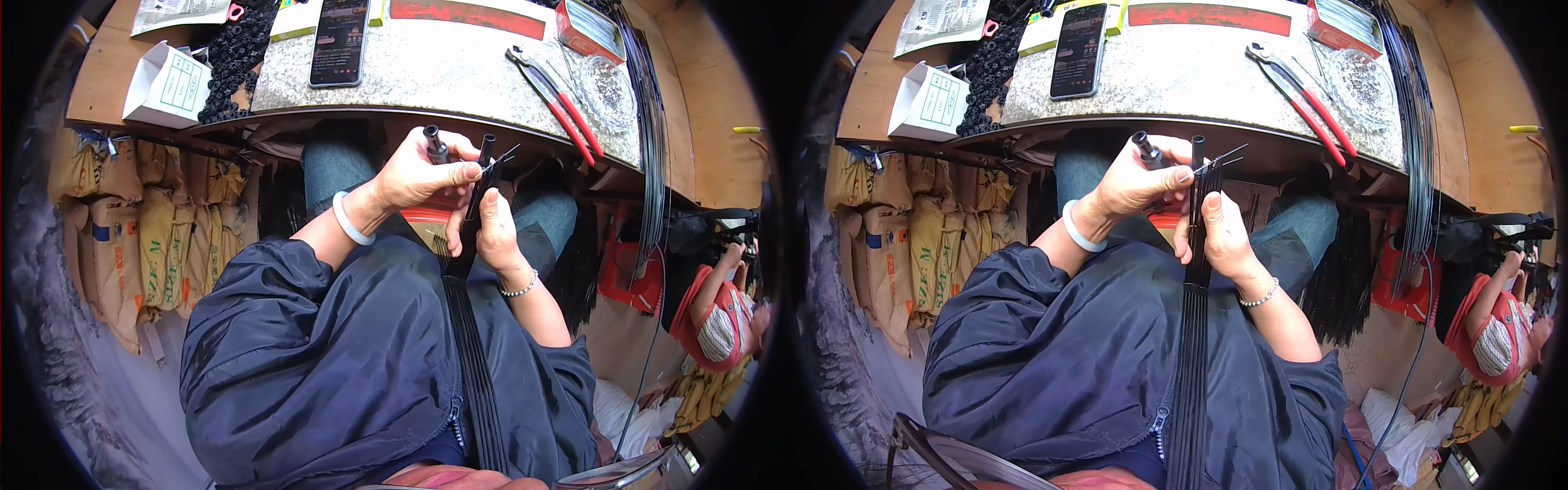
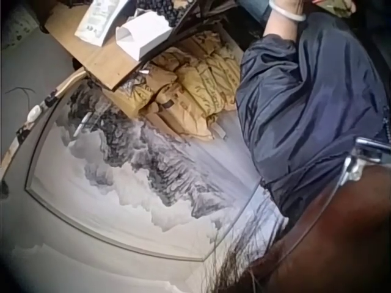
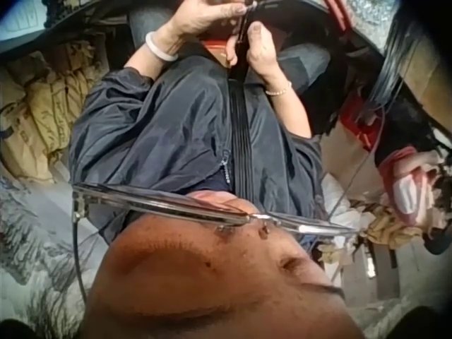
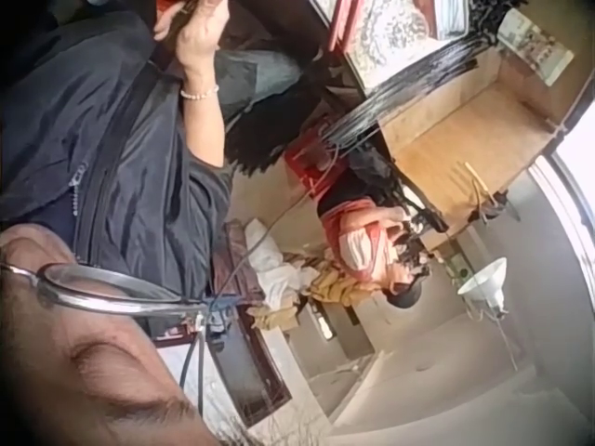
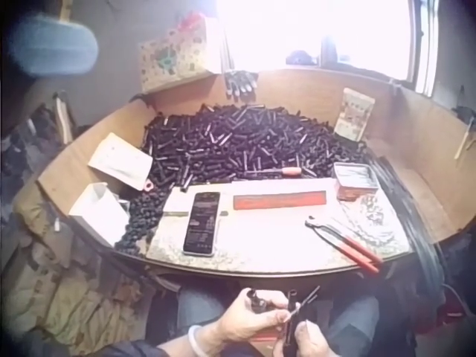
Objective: Assembling electronic components by inserting wires into connectors and tightening parts with tools.
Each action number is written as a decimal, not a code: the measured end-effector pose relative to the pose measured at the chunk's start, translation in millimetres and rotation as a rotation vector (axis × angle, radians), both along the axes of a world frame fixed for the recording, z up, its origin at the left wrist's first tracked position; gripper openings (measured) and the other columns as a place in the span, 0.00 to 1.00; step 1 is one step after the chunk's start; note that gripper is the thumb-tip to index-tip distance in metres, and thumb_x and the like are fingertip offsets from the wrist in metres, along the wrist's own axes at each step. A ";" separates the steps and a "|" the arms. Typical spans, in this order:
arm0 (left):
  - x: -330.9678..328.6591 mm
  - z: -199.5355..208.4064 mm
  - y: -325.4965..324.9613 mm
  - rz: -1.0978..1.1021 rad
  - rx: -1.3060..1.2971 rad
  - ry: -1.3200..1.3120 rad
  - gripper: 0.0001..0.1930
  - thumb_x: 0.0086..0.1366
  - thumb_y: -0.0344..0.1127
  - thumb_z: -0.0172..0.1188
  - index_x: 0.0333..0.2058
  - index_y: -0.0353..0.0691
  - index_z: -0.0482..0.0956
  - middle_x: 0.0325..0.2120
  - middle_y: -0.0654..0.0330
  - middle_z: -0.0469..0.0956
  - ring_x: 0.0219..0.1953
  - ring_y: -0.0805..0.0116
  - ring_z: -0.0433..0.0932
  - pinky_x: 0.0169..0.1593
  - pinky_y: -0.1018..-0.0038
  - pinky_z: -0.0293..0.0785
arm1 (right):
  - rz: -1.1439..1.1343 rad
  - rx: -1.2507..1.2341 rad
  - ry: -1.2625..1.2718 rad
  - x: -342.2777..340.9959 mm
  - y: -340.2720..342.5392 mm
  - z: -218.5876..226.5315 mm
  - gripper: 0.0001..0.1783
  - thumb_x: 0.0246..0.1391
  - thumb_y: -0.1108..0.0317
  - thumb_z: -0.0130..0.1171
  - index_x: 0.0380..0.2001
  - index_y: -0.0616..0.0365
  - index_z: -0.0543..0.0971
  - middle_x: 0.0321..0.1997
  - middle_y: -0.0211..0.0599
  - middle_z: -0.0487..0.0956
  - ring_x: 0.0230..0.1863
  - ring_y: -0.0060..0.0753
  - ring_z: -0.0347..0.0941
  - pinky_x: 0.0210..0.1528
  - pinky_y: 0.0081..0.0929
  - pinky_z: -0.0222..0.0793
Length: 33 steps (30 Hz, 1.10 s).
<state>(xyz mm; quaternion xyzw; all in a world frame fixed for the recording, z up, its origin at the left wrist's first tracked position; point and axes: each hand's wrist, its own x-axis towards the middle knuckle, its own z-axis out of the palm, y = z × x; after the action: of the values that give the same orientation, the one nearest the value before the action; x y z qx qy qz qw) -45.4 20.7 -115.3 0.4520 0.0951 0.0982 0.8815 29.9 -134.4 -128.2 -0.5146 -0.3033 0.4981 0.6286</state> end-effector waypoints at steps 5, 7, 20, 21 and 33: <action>2.3 -4.4 2.4 0.007 0.002 0.082 0.11 0.56 0.32 0.67 0.34 0.34 0.78 0.20 0.62 0.77 0.20 0.80 0.72 0.23 0.85 0.66 | -0.097 -0.024 0.044 -5.1 2.1 -7.4 0.37 0.62 0.37 0.26 0.39 0.65 0.66 0.14 0.40 0.73 0.11 0.25 0.66 0.16 0.18 0.63; 2.9 -4.6 3.9 0.028 0.007 0.093 0.10 0.56 0.32 0.67 0.34 0.33 0.78 0.20 0.62 0.77 0.19 0.81 0.71 0.22 0.85 0.65 | -0.070 -0.001 0.028 -4.1 0.3 -9.6 0.37 0.61 0.36 0.26 0.39 0.65 0.66 0.14 0.40 0.73 0.11 0.25 0.66 0.16 0.18 0.63; 2.7 1.0 16.8 -0.123 0.076 0.028 0.09 0.57 0.28 0.65 0.36 0.33 0.78 0.24 0.60 0.77 0.20 0.78 0.71 0.22 0.83 0.66 | 0.093 0.062 0.182 4.3 4.2 -6.2 0.42 0.60 0.35 0.25 0.39 0.66 0.73 0.16 0.46 0.76 0.11 0.26 0.67 0.17 0.17 0.63; 2.3 3.4 17.1 -0.126 0.122 0.046 0.10 0.57 0.28 0.65 0.37 0.33 0.78 0.24 0.60 0.77 0.20 0.78 0.71 0.22 0.83 0.66 | 0.094 0.062 0.182 3.4 4.3 -5.0 0.42 0.60 0.35 0.25 0.39 0.66 0.73 0.16 0.46 0.76 0.11 0.26 0.67 0.17 0.17 0.63; 18.2 20.5 32.1 0.120 -0.022 -0.033 0.22 0.70 0.39 0.47 0.57 0.35 0.59 0.46 0.50 0.72 0.46 0.69 0.75 0.50 0.75 0.73 | -0.039 -0.045 0.225 2.7 1.9 -14.1 0.37 0.59 0.34 0.32 0.21 0.60 0.69 0.11 0.31 0.66 0.12 0.22 0.63 0.18 0.20 0.64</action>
<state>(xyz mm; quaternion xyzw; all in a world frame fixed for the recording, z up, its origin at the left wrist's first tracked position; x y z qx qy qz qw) -27.2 52.8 -94.8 0.4339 0.1084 0.1572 0.8805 32.5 -132.5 -142.2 -0.4754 -0.2095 0.5470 0.6564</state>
